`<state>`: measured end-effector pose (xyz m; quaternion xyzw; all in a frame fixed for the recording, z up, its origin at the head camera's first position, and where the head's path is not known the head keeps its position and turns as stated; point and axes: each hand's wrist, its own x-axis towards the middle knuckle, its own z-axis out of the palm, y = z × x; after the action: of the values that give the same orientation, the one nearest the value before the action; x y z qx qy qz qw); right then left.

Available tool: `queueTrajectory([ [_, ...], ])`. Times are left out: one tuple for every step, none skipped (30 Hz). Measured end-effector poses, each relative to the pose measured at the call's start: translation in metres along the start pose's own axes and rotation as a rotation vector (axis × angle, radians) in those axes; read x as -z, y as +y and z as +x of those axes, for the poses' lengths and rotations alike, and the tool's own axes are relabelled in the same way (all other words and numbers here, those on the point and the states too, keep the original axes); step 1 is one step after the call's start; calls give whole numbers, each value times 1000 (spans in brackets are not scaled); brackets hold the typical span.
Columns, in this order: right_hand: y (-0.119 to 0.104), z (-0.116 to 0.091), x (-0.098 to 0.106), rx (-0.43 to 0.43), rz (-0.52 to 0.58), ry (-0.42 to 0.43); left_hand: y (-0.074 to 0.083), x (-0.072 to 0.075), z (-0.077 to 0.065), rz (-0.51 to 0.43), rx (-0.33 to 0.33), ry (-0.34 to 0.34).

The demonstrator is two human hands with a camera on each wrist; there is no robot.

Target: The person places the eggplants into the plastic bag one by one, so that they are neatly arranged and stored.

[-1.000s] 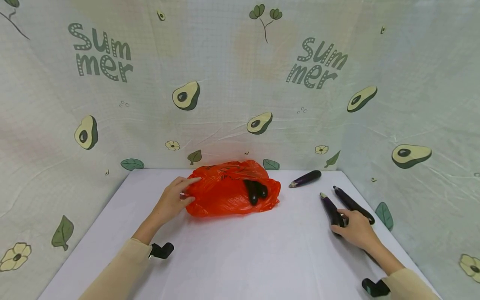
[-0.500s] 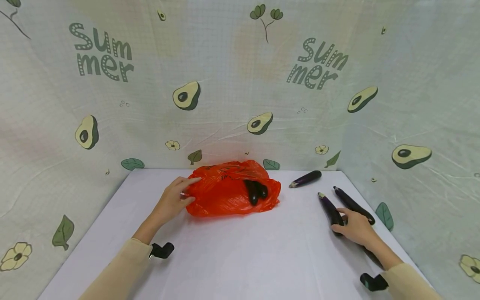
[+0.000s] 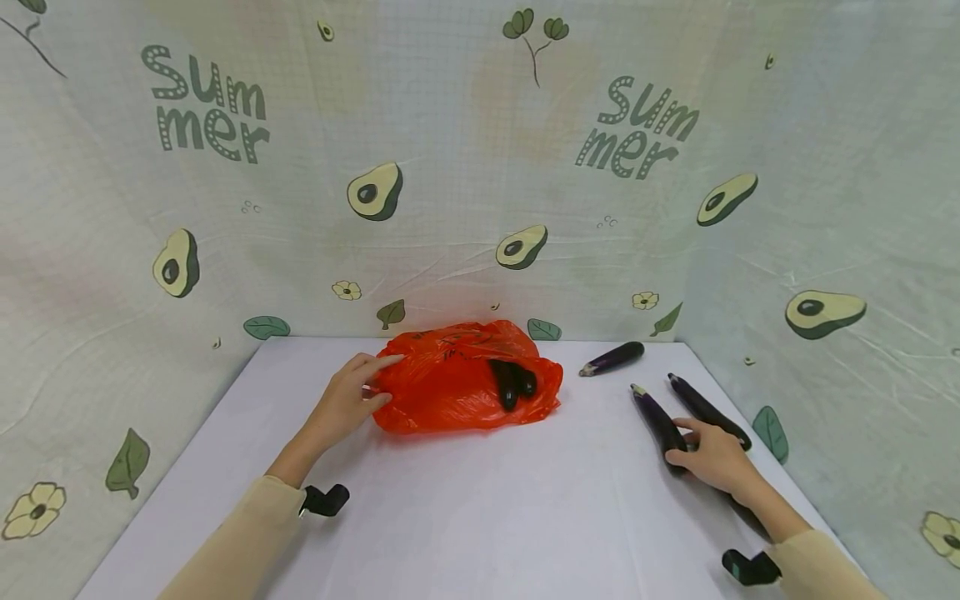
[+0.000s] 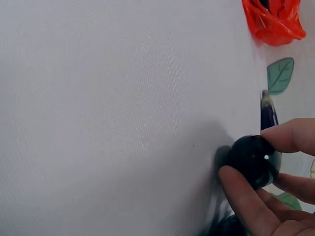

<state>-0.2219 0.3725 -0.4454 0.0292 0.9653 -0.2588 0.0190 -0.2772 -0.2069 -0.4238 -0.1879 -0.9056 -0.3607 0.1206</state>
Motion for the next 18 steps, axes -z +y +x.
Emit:
queueTrajectory([
  [0,-1,0,3,6,-3,0,0,0,0,0,-1],
  [-1,-1,1,5,14,-3,0,0,0,-1,0,-1],
  [-3,-2,1,7,19,0,0,-1,0,-1,-1,-2],
  [-4,-3,2,12,26,2,0,-1,1,-2,-1,-3],
  [-6,-3,2,18,35,2,0,-1,1,-2,-2,-3],
  [-8,-4,3,20,44,4,0,-1,1,-1,-1,-3],
  [-10,-5,4,23,54,3,0,-1,1,-1,-2,-3],
  [-12,-6,5,27,63,4,0,-1,1,-1,-2,-3],
  [-15,-7,5,32,70,3,0,-1,1,0,-2,-3],
  [-17,-7,5,34,78,0,0,-1,1,1,-3,-3],
  [-20,-8,6,35,80,-4,0,-1,1,2,-3,-2],
  [-23,-9,6,36,82,-7,0,-1,1,2,-4,-2],
  [-25,-10,6,38,83,-11,0,-1,1,2,-5,-3],
  [-28,-10,6,38,84,-14,0,-2,1,1,-6,-3],
  [-31,-11,5,34,86,-18,0,-2,1,2,-7,-3],
  [-34,-12,5,28,91,-21,0,-2,1,2,-8,-4],
  [-36,-13,5,25,91,-23,0,-2,1,2,-8,-4],
  [-39,-14,5,21,98,-25,1,-2,1,2,-9,-4],
])
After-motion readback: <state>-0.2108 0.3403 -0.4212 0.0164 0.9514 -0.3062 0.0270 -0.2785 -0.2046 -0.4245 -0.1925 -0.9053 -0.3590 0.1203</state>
